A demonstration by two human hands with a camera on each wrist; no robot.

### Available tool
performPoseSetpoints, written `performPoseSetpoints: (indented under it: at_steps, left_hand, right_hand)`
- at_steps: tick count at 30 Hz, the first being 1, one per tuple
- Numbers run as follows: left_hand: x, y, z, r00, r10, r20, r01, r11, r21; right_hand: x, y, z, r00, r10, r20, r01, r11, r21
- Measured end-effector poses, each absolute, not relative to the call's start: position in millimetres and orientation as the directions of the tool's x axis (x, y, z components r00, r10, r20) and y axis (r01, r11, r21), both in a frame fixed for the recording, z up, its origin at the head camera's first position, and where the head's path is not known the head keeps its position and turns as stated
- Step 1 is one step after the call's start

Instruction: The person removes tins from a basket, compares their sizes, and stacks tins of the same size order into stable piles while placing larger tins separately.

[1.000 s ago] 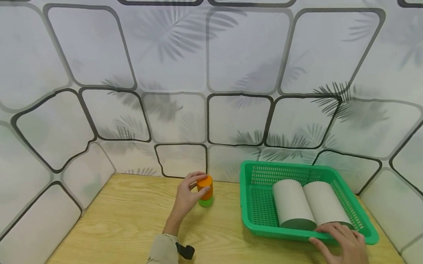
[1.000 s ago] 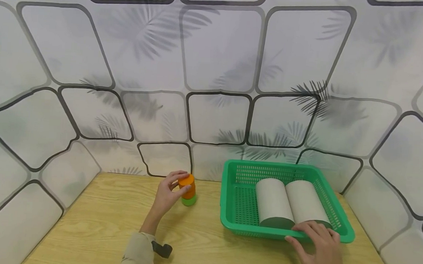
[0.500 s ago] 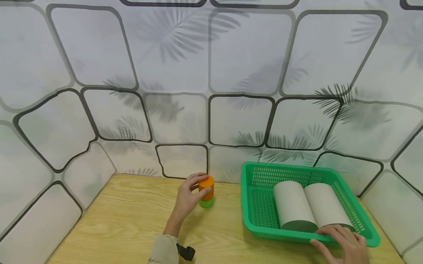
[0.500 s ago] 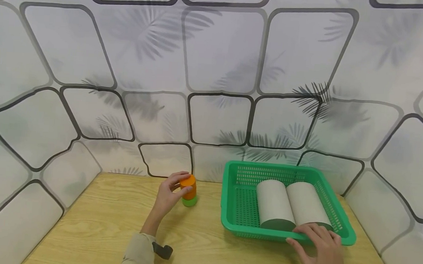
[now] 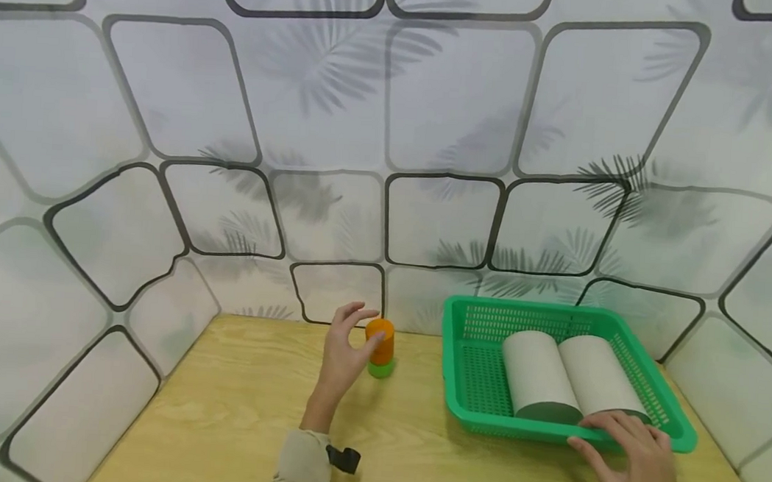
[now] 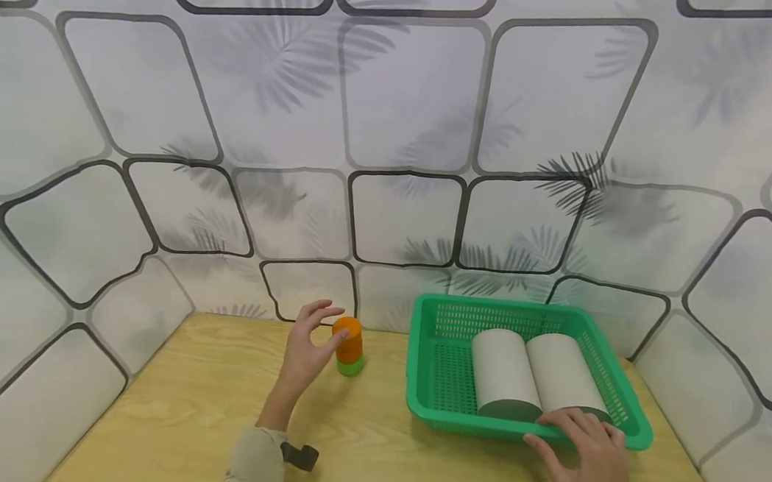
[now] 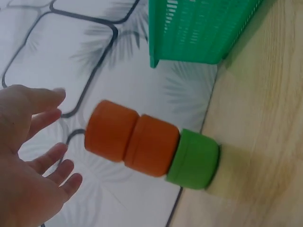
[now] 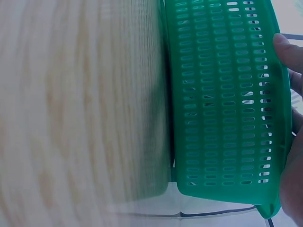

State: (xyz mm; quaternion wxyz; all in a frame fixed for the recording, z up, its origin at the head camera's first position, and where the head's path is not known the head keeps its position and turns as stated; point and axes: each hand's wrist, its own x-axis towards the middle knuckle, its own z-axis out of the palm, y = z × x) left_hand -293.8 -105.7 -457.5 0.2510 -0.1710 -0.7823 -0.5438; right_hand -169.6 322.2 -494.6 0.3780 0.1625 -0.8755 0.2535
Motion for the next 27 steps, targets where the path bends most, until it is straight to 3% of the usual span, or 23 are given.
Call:
performPoseSetpoints:
  at_steps: [7,13,27]
  left_hand:
    - [-281.3,-78.7,-439.4,-0.743,-0.003,0.67,0.619,0.377,0.689]
    - [-269.8,-45.1,-429.9,-0.749,0.076,0.658,0.639,0.341,0.689]
    - [-259.3,24.1,-416.8,-0.826,0.396,0.402,0.513,0.233,0.826]
  right_hand:
    - [-170.2,323.1,-493.9,-0.654,-0.093,0.751,-0.475,0.823,-0.312]
    - [-169.2,322.5,-495.1,-0.656,-0.091,0.749,-0.471,0.825,-0.313]
    - [-170.1,324.4,-498.4,-0.655,-0.092,0.75,-0.475,0.822,-0.315]
